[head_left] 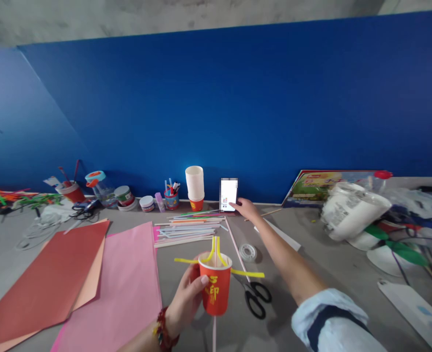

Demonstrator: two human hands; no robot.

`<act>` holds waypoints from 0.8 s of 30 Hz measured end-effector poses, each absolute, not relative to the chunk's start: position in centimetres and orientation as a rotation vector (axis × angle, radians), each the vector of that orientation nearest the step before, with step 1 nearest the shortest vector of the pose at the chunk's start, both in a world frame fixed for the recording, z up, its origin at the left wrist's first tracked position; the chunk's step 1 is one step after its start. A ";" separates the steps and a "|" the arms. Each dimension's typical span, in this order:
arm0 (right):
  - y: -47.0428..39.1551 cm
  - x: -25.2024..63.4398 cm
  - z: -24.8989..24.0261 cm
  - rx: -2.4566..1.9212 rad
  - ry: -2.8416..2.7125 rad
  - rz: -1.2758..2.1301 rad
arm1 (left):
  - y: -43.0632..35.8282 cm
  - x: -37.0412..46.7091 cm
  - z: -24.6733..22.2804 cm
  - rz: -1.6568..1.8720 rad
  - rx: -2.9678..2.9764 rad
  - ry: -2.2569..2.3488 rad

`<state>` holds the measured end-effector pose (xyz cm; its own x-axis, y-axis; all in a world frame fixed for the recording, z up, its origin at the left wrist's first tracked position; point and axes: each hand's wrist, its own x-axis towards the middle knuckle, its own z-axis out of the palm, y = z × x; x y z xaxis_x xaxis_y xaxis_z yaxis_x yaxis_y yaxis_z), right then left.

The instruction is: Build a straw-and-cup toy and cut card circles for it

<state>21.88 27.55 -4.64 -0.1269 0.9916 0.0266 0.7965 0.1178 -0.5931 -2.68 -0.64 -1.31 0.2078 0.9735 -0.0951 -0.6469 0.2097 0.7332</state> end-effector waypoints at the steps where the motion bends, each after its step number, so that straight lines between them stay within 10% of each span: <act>1: 27.5 21.9 -4.6 -1.730 -1.984 0.626 | -0.6 -2.7 -1.2 1.236 0.629 0.635; 24: 26.7 21.7 -4.1 -1.737 -1.954 0.675 | -0.6 -2.6 -2.5 1.243 0.646 0.612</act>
